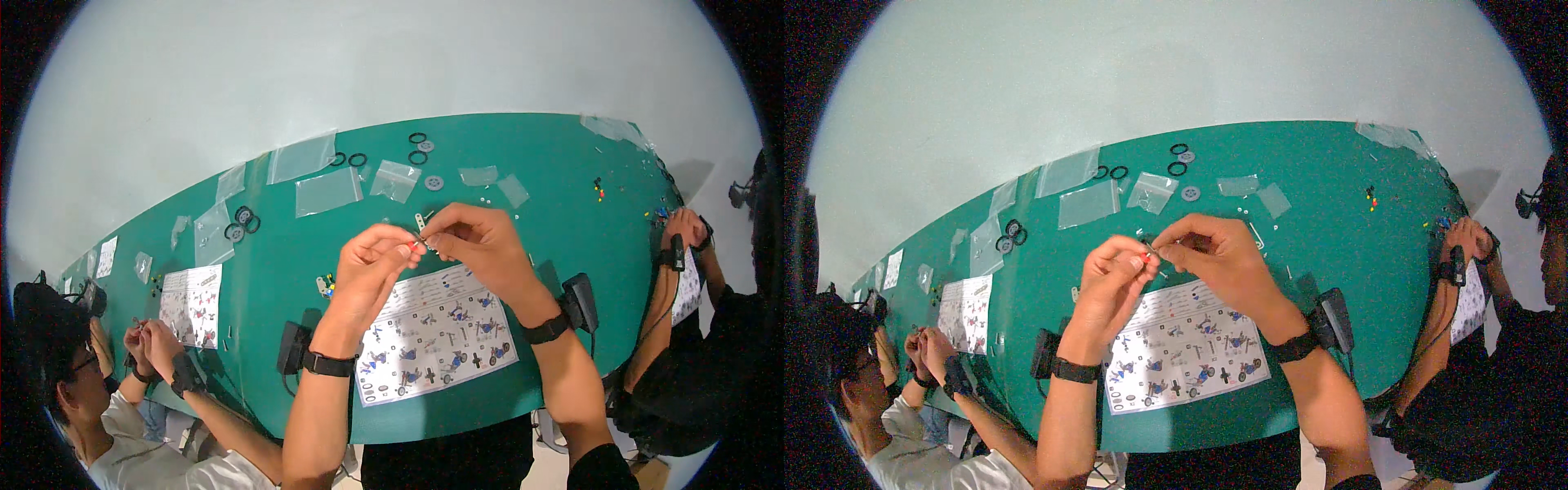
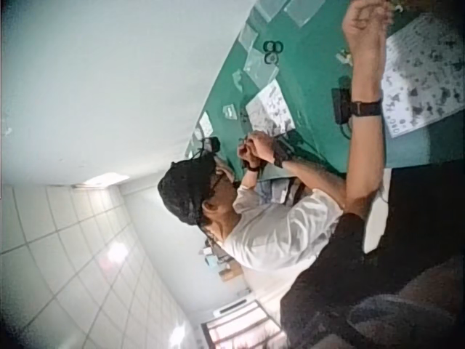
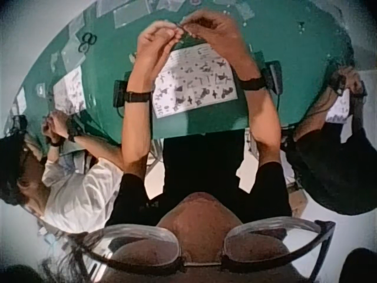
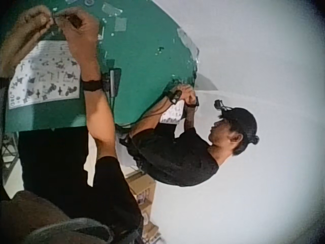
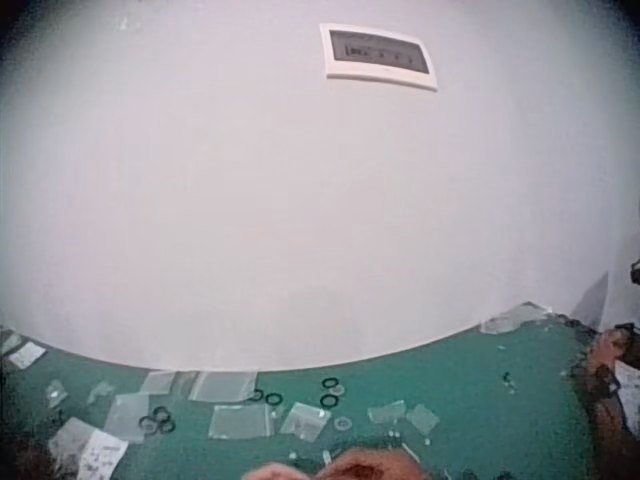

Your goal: Assembling small metal plates and components of a toy kit using a small wrench and screws.

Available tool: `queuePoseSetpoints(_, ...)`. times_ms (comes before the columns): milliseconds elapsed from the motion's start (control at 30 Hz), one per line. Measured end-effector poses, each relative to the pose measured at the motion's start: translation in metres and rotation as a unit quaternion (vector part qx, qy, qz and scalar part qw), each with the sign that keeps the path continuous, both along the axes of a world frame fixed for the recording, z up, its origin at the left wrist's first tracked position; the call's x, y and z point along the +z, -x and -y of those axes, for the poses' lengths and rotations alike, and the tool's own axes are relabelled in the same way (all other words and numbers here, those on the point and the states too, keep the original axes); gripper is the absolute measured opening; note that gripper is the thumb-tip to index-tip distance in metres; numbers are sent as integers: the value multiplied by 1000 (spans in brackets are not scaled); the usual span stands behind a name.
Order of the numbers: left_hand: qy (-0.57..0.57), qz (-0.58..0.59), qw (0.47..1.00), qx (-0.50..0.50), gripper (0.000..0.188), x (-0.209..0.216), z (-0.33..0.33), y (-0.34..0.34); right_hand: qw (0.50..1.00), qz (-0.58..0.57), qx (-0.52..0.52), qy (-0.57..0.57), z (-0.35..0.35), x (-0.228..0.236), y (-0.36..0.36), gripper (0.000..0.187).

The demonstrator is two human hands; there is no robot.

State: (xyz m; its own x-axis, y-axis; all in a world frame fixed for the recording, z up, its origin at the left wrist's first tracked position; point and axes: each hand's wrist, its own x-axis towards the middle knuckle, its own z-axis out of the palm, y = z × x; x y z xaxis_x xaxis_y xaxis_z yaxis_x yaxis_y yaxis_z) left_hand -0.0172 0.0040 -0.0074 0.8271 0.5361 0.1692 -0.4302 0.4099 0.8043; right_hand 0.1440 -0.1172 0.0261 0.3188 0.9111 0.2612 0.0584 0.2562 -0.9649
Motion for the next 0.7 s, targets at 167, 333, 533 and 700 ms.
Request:
queuePoseSetpoints(167,3,-5,1000,27,12,1,1,0,1000,-19,12,3,0,3,1,9)
queuePoseSetpoints(333,-46,-15,998,46,11,2,0,0,999,41,0,-9,2,4,-1,8)
queuePoseSetpoints(533,-118,-63,986,100,11,1,-2,2,998,64,-2,-4,2,6,0,8)
queuePoseSetpoints(700,-108,-66,984,123,12,6,2,-1,996,91,-20,-5,5,10,0,8)
